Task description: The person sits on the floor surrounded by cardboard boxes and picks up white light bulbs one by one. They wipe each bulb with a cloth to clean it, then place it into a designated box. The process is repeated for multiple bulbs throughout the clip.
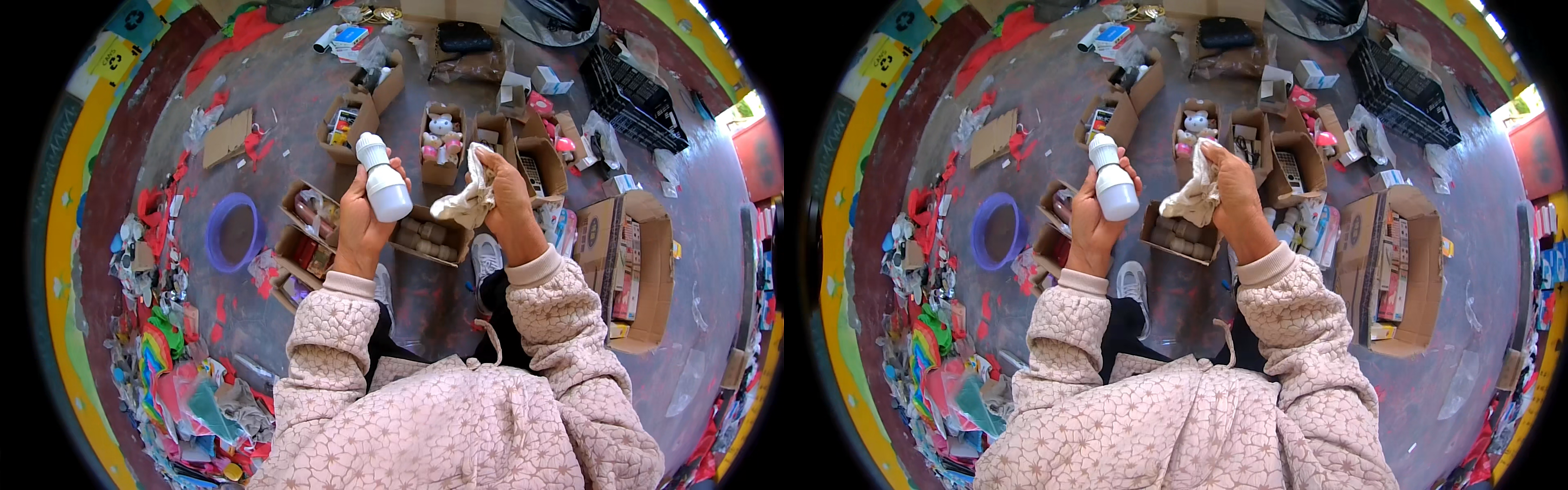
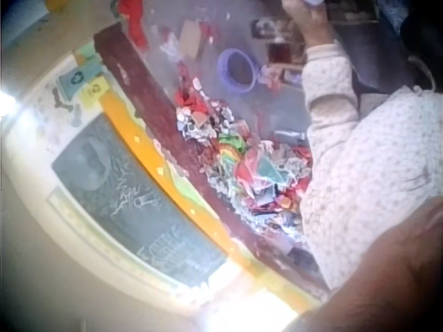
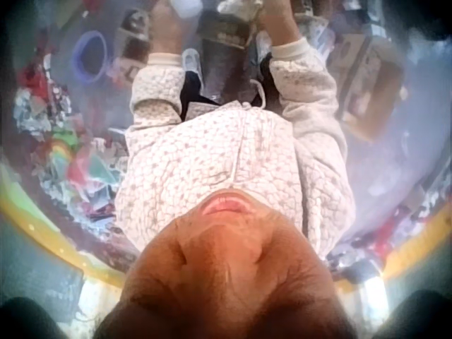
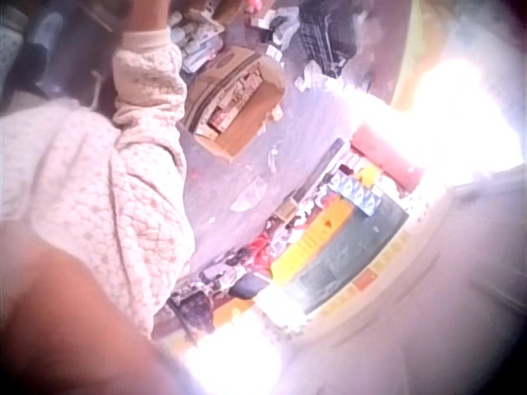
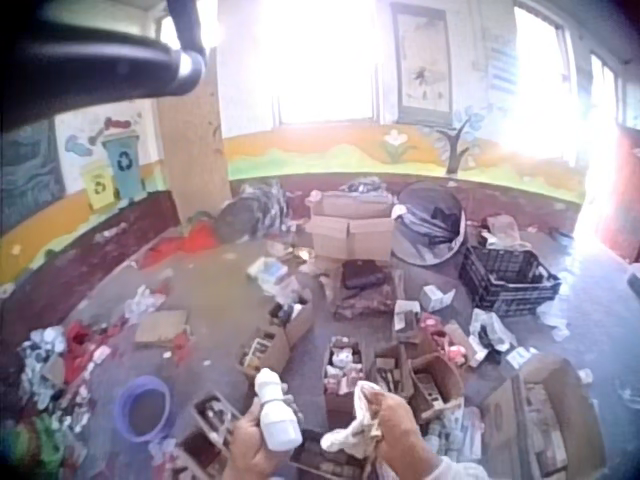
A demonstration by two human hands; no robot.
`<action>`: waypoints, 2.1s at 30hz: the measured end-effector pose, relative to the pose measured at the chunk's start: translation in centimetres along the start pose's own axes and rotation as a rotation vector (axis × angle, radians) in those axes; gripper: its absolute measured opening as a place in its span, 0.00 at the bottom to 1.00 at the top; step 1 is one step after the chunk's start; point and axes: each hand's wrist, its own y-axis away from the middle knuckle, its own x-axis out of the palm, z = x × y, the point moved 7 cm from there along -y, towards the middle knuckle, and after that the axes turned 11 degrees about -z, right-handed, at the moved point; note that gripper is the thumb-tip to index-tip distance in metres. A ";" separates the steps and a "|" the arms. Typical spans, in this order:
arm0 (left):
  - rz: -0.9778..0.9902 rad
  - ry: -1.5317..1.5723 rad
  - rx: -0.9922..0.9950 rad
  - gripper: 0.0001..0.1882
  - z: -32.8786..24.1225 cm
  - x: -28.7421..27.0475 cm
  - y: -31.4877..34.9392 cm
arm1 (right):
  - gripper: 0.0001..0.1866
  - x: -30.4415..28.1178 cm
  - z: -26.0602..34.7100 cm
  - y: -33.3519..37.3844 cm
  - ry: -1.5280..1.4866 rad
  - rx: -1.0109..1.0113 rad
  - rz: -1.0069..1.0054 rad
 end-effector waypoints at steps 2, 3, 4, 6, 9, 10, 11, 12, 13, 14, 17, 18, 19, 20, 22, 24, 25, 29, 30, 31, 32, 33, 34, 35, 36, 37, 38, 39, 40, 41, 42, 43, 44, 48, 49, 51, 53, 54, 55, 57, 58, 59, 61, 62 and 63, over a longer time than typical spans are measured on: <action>0.018 0.021 -0.014 0.23 0.0 -0.1 -0.1 | 0.08 0.7 -0.3 0.4 0.107 -0.040 0.119; 0.036 0.027 -0.019 0.23 -0.3 -0.1 0.0 | 0.08 1.4 -0.5 1.0 0.148 -0.018 0.157; 0.054 0.035 -0.031 0.23 -0.1 0.0 0.0 | 0.07 2.0 -0.6 1.8 0.189 0.003 0.188; 0.044 -0.009 -0.036 0.23 0.3 0.3 0.0 | 0.07 2.1 -1.4 2.2 0.189 0.068 0.208; 0.066 -0.042 -0.091 0.21 1.0 0.6 0.4 | 0.07 1.7 -3.1 0.6 0.058 0.177 0.170; 0.032 -0.058 -0.101 0.22 1.3 0.5 0.5 | 0.06 1.9 -2.8 0.7 0.043 0.154 0.183; -0.052 -0.134 -0.066 0.22 1.6 0.2 0.6 | 0.06 1.7 -2.8 0.4 0.033 0.136 0.170; -0.142 -0.211 -0.017 0.23 1.4 0.0 0.8 | 0.06 1.9 -3.0 0.2 0.024 0.126 0.169; -0.128 -0.224 -0.073 0.23 2.1 -0.1 0.8 | 0.05 1.9 -2.9 0.3 0.021 0.129 0.163; -0.114 -0.237 -0.128 0.24 2.7 -0.3 0.8 | 0.05 1.6 -2.6 0.2 0.037 0.086 0.145; 0.010 -0.253 -0.278 0.26 4.2 1.0 1.7 | 0.07 1.2 -1.8 -0.1 0.068 -0.016 0.082; 0.059 -0.255 -0.329 0.27 4.6 1.7 2.4 | 0.07 1.5 -1.6 0.3 0.088 -0.028 0.084; 0.034 -0.293 -0.326 0.28 4.7 1.9 2.6 | 0.07 1.7 -1.4 0.8 0.107 -0.041 0.086; 0.019 -0.314 -0.313 0.28 4.7 1.4 2.7 | 0.08 1.8 -1.4 1.1 0.124 -0.054 0.086; 0.026 -0.364 -0.311 0.27 5.3 0.6 2.0 | 0.08 1.8 -1.8 1.0 0.286 -0.041 0.068; -0.089 -0.409 -0.305 0.24 5.1 -1.1 1.7 | 0.07 1.3 -2.9 -0.9 0.261 -0.163 0.035; -0.062 -0.434 -0.298 0.24 5.1 -0.4 1.8 | 0.07 1.4 -2.9 -1.1 0.280 -0.178 0.070; -0.001 -0.400 -0.244 0.28 4.2 1.3 2.8 | 0.07 1.6 -1.2 -1.2 0.302 -0.389 0.042; 0.067 -0.366 -0.243 0.28 4.1 1.4 2.8 | 0.08 1.2 0.0 -1.4 0.383 -0.614 -0.008; 0.066 -0.337 -0.241 0.28 4.1 1.8 3.0 | 0.08 1.5 1.3 -0.1 0.498 -0.747 -0.052; 0.065 -0.307 -0.239 0.28 4.3 2.3 2.9 | 0.09 1.8 1.2 -0.1 0.562 -0.840 -0.004; 0.069 -0.325 -0.225 0.27 4.4 2.4 2.5 | 0.10 2.2 0.0 -0.1 0.464 -0.515 0.118; 0.054 -0.344 -0.212 0.27 4.3 1.6 2.2 | 0.11 2.9 -1.9 0.8 0.359 -0.170 0.234; 0.037 -0.363 -0.198 0.27 4.2 1.0 2.2 | 0.12 3.3 -1.8 1.5 0.358 -0.106 0.245; 0.035 -0.389 -0.199 0.26 4.8 1.1 2.0 | 0.13 2.4 -2.0 0.5 0.331 -0.130 0.213; 0.029 -0.419 -0.189 0.26 5.1 1.4 2.2 | 0.13 1.9 -2.6 -0.8 0.302 -0.150 0.193; 0.023 -0.450 -0.178 0.25 5.3 1.7 2.3 | 0.14 1.4 -3.2 -2.1 0.272 -0.170 0.173; -0.022 -0.517 -0.155 0.23 5.2 1.4 2.3 | 0.14 1.8 -3.1 -2.0 0.259 -0.184 0.181; -0.058 -0.502 -0.139 0.23 4.8 0.8 2.2 | 0.14 2.4 -2.9 -1.2 0.245 -0.192 0.191; -0.094 -0.488 -0.124 0.22 4.2 0.2 2.0 | 0.14 2.9 -2.7 -0.4 0.231 -0.201 0.199; -0.120 -0.472 -0.111 0.21 4.0 0.0 1.5 | 0.15 3.0 -2.0 0.1 0.300 -0.257 0.193; -0.105 -0.483 -0.097 0.20 4.1 0.2 1.4 | 0.17 2.9 -2.2 -0.3 0.340 -0.337 0.200; -0.112 -0.468 -0.096 0.19 4.4 0.1 1.1 | 0.18 2.7 -2.2 -0.7 0.381 -0.417 0.206; -0.134 -0.446 -0.066 0.19 4.0 -1.1 0.2 | 0.24 3.2 -1.0 1.0 0.693 -0.487 0.215; -0.154 -0.439 -0.051 0.19 4.1 -1.4 -0.1 | 0.24 3.3 -0.7 1.1 0.756 -0.562 0.203; -0.182 -0.432 -0.022 0.19 4.1 -1.2 -0.6 | 0.22 3.5 -0.2 1.1 0.836 -0.873 0.126; -0.226 -0.427 0.015 0.19 3.6 -1.6 -0.7 | 0.16 3.7 1.0 2.6 0.818 -1.189 0.024; -0.265 -0.442 0.073 0.19 2.3 -2.4 -0.6 | 0.13 4.5 1.8 4.2 0.827 -1.256 -0.013; -0.244 -0.552 0.164 0.19 1.5 -2.7 -0.9 | 0.11 4.5 1.8 3.8 0.864 -1.205 -0.013; -0.343 -0.678 0.323 0.19 0.9 -3.3 -1.3 | 0.14 4.2 0.2 1.7 0.920 -0.844 0.173; -0.311 -0.685 0.357 0.19 1.6 -1.8 -1.2 | 0.18 3.7 -1.2 0.3 0.981 -0.711 0.283; -0.326 -0.757 0.434 0.19 1.0 -1.7 -0.9 | 0.20 4.5 -2.2 1.2 0.955 -0.616 0.421; -0.305 -0.753 0.478 0.19 0.3 -1.3 -0.3 | 0.20 5.5 -3.4 1.3 0.991 -0.609 0.512; -0.266 -0.697 0.433 0.23 0.1 -2.1 -0.8 | 0.20 5.9 -3.7 1.2 0.980 -0.604 0.544; -0.272 -0.644 0.389 0.23 0.0 -1.9 -0.5 | 0.19 6.4 -4.1 0.9 0.934 -0.496 0.611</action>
